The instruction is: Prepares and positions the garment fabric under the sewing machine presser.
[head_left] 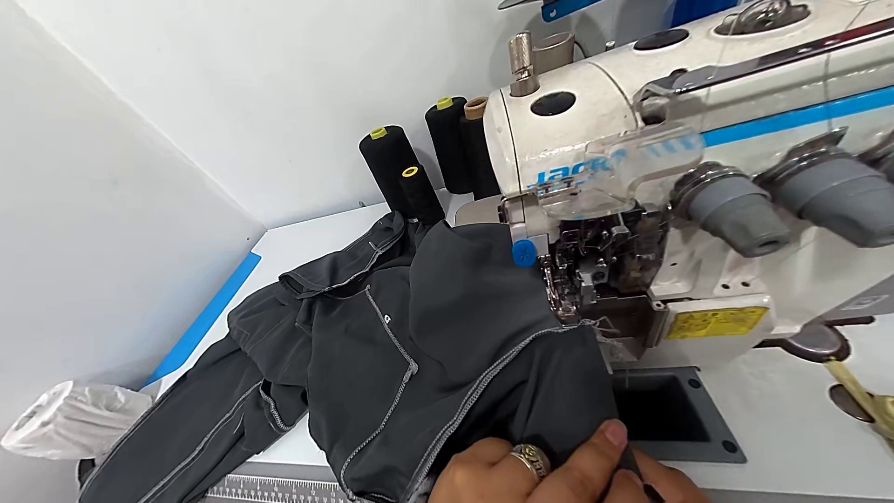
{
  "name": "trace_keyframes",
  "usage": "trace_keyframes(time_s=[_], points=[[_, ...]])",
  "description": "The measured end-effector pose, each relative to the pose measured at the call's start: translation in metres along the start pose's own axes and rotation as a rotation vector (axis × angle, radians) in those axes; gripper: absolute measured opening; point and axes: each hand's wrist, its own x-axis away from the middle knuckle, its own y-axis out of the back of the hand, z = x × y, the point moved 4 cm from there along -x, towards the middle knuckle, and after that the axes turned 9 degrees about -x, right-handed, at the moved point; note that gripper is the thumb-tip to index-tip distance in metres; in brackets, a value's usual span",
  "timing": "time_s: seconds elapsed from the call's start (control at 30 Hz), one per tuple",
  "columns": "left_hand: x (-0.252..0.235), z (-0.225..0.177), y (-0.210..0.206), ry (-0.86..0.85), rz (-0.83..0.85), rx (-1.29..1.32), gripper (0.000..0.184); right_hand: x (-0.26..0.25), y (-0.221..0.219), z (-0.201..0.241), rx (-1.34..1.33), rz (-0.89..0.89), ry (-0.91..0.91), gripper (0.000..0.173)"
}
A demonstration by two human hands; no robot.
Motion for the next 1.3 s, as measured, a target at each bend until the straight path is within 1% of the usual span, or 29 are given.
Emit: trace_keyframes(time_s=[0.1,0.23,0.3,0.4,0.43,0.53,0.6,0.7,0.77,0.83,0.9,0.93,0.97,1.0,1.03,1.07,1.1,1.17,1.2,1.23,1.27,1.3], points=[[0.002,-0.002,0.002,0.014,-0.031,-0.027,0.019,-0.012,-0.025,0.045,-0.033,-0.033,-0.137,0.028],[0.009,-0.007,0.003,0.104,-0.139,-0.020,0.014,-0.010,-0.028,0.048,-0.078,0.019,-0.162,0.030],[0.013,-0.007,0.003,0.141,-0.153,0.004,0.009,-0.006,-0.026,0.041,-0.045,0.041,-0.119,0.027],[0.018,-0.005,0.002,0.174,-0.138,0.053,0.007,0.003,-0.014,0.010,0.094,0.067,0.050,0.021],[0.019,-0.005,0.003,0.182,-0.132,0.064,0.007,0.002,-0.014,0.014,0.140,0.053,0.055,0.021],[0.019,-0.005,0.003,0.220,-0.133,0.116,0.008,-0.005,-0.028,0.048,0.189,-0.007,-0.049,0.013],[0.018,-0.007,0.002,0.229,-0.139,0.137,0.008,-0.003,-0.027,0.049,0.157,-0.026,-0.030,0.012],[0.018,-0.010,0.000,0.236,-0.144,0.172,0.009,-0.002,-0.024,0.046,0.076,-0.007,-0.037,0.021],[0.018,-0.012,-0.002,0.220,-0.134,0.153,0.008,-0.001,-0.021,0.044,-0.073,0.057,-0.070,0.026],[0.018,-0.015,-0.004,0.187,-0.135,0.096,0.007,-0.001,-0.019,0.042,-0.213,0.086,-0.137,0.021],[0.018,-0.019,-0.005,0.155,-0.147,0.051,0.010,-0.004,-0.021,0.043,-0.279,-0.029,-0.200,0.026],[0.018,-0.018,-0.004,0.151,-0.150,0.054,0.013,-0.006,-0.022,0.044,-0.250,-0.102,-0.211,0.030],[0.019,-0.013,-0.001,0.171,-0.148,0.071,0.019,-0.008,-0.023,0.045,-0.196,-0.155,-0.212,0.034],[0.020,-0.002,0.005,0.227,-0.129,0.091,0.026,-0.009,-0.022,0.048,-0.133,-0.172,-0.214,0.035],[0.022,0.013,0.011,0.305,-0.112,0.113,0.029,-0.009,-0.020,0.051,-0.088,-0.176,-0.209,0.036],[0.024,0.032,0.015,0.396,-0.088,0.108,0.029,-0.009,-0.019,0.053,-0.059,-0.174,-0.197,0.035],[0.029,0.049,0.016,0.476,-0.034,0.093,0.032,-0.008,-0.019,0.054,-0.035,-0.173,-0.186,0.035],[0.045,0.072,0.012,0.551,0.083,0.014,0.042,-0.007,-0.020,0.055,-0.017,-0.174,-0.178,0.035],[0.051,0.079,0.012,0.561,0.120,-0.050,0.041,-0.007,-0.021,0.056,-0.011,-0.168,-0.174,0.035],[0.053,0.086,0.017,0.569,0.144,-0.110,0.032,-0.007,-0.021,0.058,-0.008,-0.162,-0.169,0.034],[0.052,0.094,0.027,0.564,0.145,-0.163,0.023,-0.007,-0.021,0.059,-0.003,-0.163,-0.160,0.034],[0.050,0.103,0.042,0.553,0.144,-0.213,0.021,-0.007,-0.021,0.059,0.000,-0.163,-0.150,0.033]])
